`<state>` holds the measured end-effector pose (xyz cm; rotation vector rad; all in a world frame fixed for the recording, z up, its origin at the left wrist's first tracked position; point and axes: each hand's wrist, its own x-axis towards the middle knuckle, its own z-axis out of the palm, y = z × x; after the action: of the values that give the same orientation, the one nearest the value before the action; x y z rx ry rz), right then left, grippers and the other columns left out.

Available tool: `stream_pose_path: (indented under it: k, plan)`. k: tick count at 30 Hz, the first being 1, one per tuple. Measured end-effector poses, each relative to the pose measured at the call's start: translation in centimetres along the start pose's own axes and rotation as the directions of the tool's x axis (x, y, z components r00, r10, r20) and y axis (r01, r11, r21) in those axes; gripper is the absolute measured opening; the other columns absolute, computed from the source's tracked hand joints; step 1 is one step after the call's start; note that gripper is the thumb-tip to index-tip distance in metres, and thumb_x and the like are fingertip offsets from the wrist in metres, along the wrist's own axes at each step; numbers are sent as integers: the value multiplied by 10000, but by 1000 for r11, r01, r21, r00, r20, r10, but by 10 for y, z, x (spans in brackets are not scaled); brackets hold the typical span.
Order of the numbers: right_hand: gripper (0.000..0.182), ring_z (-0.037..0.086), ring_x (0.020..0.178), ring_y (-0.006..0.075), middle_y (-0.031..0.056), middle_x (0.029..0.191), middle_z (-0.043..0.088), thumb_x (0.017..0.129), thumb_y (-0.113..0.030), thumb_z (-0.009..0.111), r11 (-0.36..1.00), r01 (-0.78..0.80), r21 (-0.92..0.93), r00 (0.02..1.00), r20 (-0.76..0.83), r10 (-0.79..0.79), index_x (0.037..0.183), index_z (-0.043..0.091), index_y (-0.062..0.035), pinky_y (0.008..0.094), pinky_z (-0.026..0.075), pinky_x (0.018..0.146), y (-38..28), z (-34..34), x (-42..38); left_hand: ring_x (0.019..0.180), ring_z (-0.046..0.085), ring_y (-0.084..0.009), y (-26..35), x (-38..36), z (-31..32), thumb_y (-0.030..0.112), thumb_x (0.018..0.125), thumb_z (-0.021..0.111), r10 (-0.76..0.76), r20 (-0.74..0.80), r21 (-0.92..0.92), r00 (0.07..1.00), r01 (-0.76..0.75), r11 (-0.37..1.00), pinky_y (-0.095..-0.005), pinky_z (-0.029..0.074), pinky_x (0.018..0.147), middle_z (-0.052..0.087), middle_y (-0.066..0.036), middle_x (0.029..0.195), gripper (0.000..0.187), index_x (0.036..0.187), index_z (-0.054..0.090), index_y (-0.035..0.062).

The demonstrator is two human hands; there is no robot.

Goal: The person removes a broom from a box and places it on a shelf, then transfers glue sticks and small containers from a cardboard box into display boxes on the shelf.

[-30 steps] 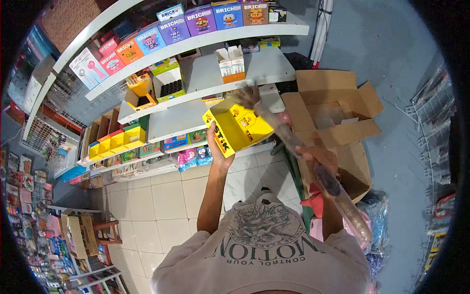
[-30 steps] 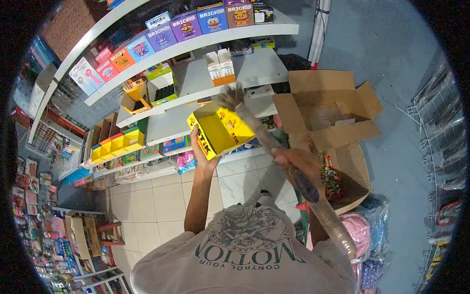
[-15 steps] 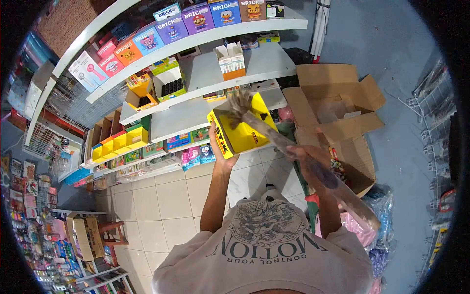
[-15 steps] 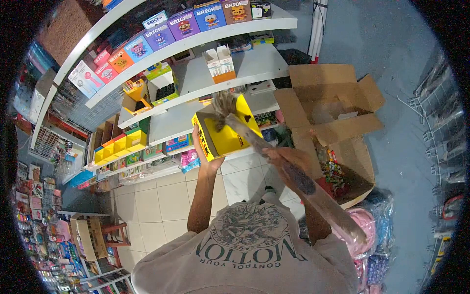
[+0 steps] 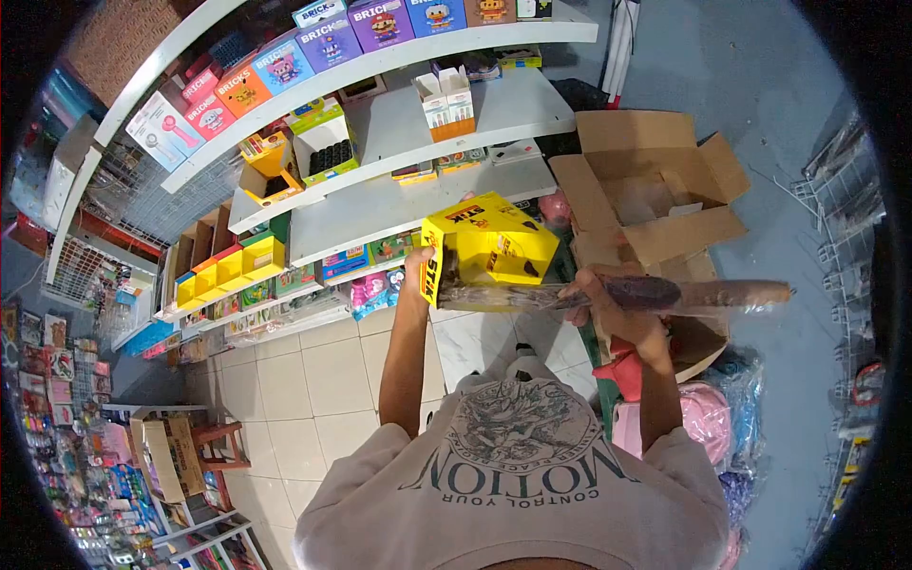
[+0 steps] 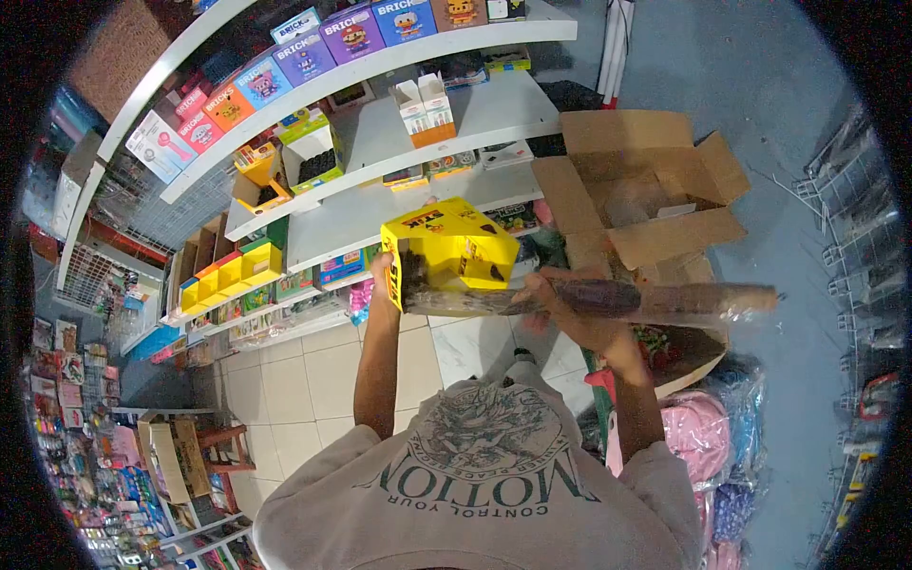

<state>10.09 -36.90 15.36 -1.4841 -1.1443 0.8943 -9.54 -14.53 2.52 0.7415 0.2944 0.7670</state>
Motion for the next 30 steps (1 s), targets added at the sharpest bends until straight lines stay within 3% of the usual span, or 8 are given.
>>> stream_pose_path:
  k: [7,12,14,16,19,21,23,30]
  plan:
    - [248,659,686,157,70,783,671,953,-274,583,923,-309,-228,930,-276,243,1037,686,-64,275,523,633,-50,-7,-16,1039,563,-221,15,17,-27,339,641,698,102,-48,193,994,-91,977,-317,445,877,566,-120,1228,806,1329,462,-9]
    - [417,640,574,110,76,752,697,960,-394,556,914,251,-318,954,-79,-289,924,678,3,228,516,533,-1,17,1,1357,350,-275,32,21,22,414,569,717,298,354,551,886,-455,699,-352,228,1125,374,-185,1458,1057,1461,337,-7]
    - [385,623,552,108,62,736,685,955,-377,568,964,89,-250,981,-146,-129,919,669,-8,228,511,536,8,14,1,1369,332,-287,39,22,19,416,567,714,319,442,636,838,-544,548,-364,223,1129,356,-194,1466,1039,1447,364,-12]
    - [315,608,560,103,45,744,673,946,-338,591,910,-412,-48,901,-173,399,939,658,-29,229,509,552,-22,6,-3,1327,391,-285,42,20,9,412,583,711,425,339,584,840,-542,605,-370,286,1102,389,-192,1439,988,1417,401,-16]
    - [245,600,610,89,41,787,656,909,-290,623,849,-116,-515,979,-202,11,997,639,-62,233,503,576,25,-25,-18,1195,518,-260,37,1,-43,412,706,654,417,-203,464,886,-288,838,-381,432,981,486,-170,1330,790,1347,443,3]
    - [254,611,676,89,51,841,651,885,-248,636,408,51,-911,895,-139,-423,1074,622,-78,239,507,613,45,-40,-34,1088,591,-233,39,-5,-61,403,833,575,436,-412,230,800,-371,900,-382,516,875,557,-139,1233,613,1305,449,33]
    - [312,624,717,102,59,873,651,879,-214,632,142,83,-986,843,-7,-538,1164,596,-91,249,513,639,58,-48,-50,1074,596,-265,44,-8,-52,542,910,451,415,-458,38,786,-449,893,-420,510,896,575,-120,1199,595,1315,450,106]
    - [311,638,770,122,36,910,663,931,-232,629,334,-23,-942,976,-94,-198,1135,551,-10,276,514,707,116,-46,-87,1198,542,-262,-20,-19,-67,343,899,552,407,-153,-273,900,-435,858,-432,436,1021,541,-84,1322,544,1362,434,82]
